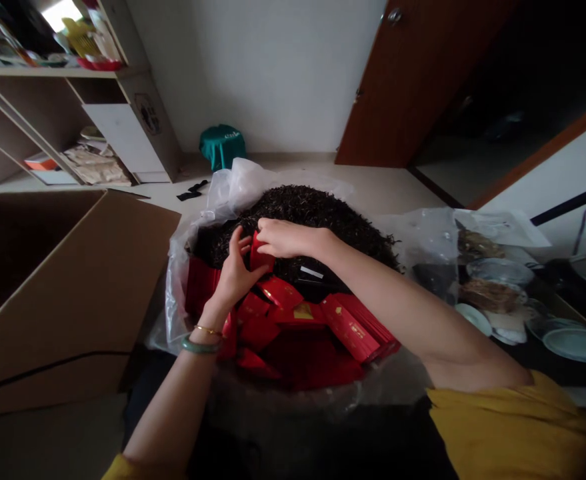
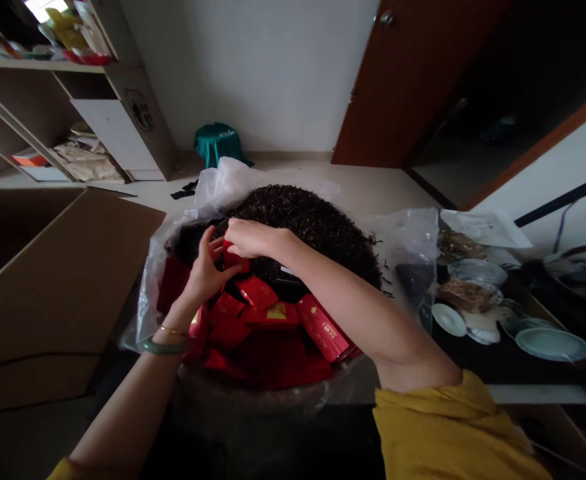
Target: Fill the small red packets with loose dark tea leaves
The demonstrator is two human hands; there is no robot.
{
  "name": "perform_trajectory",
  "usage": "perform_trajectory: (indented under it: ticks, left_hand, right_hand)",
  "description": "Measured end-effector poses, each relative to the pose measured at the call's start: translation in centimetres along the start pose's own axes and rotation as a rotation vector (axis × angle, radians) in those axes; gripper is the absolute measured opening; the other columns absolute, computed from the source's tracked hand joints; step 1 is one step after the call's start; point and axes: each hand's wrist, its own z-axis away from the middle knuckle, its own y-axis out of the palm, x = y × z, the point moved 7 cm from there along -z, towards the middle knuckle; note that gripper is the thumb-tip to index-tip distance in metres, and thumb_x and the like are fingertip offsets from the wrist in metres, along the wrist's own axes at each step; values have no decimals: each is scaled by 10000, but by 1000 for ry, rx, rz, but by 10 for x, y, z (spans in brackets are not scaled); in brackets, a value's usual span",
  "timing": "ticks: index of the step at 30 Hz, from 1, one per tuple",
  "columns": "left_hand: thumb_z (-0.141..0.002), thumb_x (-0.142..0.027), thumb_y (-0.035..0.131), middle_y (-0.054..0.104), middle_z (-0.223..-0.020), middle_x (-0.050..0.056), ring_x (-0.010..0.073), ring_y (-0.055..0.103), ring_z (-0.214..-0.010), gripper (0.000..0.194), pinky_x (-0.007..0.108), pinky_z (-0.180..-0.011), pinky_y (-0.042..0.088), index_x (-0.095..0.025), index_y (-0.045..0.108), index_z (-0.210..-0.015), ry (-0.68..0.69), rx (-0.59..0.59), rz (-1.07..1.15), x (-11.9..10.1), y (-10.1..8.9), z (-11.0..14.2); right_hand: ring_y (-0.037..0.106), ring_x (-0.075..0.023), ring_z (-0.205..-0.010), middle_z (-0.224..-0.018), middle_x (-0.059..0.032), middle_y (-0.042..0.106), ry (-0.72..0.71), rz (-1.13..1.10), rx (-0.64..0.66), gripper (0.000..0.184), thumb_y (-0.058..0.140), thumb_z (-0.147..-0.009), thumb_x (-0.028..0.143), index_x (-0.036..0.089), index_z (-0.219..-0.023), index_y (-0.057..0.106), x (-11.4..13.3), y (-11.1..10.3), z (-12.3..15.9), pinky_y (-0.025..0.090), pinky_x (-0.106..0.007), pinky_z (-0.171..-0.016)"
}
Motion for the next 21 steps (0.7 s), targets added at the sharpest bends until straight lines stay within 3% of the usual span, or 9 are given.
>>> perform_trajectory:
  ticks: [1, 4, 7, 11, 17, 21]
  left_hand:
    - [-617, -229, 770, 657, -1141, 93, 229, 667, -966, 847, 379, -834, 539, -219, 375, -1367, -78, 42, 24, 7, 3, -1]
    - [-598, -278, 777, 704, -821, 19, 202, 664, -748, 490, 313, -686, 531, -149, 631, -1048, -233, 122, 9, 15, 8, -2]
    - [-579, -316, 788, 682, -690, -9, 173, 613, -647, 311, 269, -602, 479, -135, 678, -807, -253, 113, -57, 8, 5, -1]
    - [-556, -336, 800, 670, -659, -23, 152, 582, -612, 335, 252, -581, 453, -135, 688, -799, -236, 39, -51, 0, -2, -1]
    - [-516, -337, 811, 695, -726, -9, 155, 604, -641, 428, 282, -646, 498, -128, 687, -868, -297, 30, 169, 3, 0, -2]
    - [-518, -336, 807, 688, -717, -12, 156, 594, -647, 412, 269, -627, 486, -127, 689, -853, -257, 22, 144, -3, -1, -1]
  right_hand:
    - [611, -196, -842, -1009, -142, 662, -32, -14, -19, 220, 510, -889, 192, 116, -851, 713, 1, -4, 3, 384, -273, -688]
    - [583, -154, -749, -852, -73, 684, -85, -65, -31, 210, 511, -878, 156, 137, -819, 712, 5, -11, 9, 339, -257, -645]
    - [567, -140, -715, -812, -52, 696, -76, -78, -30, 216, 500, -871, 123, 146, -820, 709, 9, -14, 11, 315, -257, -633]
    - [585, -146, -743, -880, -72, 713, -78, -130, -52, 221, 490, -875, 121, 133, -874, 710, 12, -19, 13, 334, -262, -648]
    - [615, -176, -909, -1004, -64, 714, -77, -218, -236, 274, 541, -816, 92, 155, -1023, 710, 9, -37, 24, 386, -285, -788]
    - [622, -188, -865, -963, -70, 715, -82, -158, -137, 195, 599, -819, 183, 151, -974, 713, 15, -30, 24, 389, -280, -724]
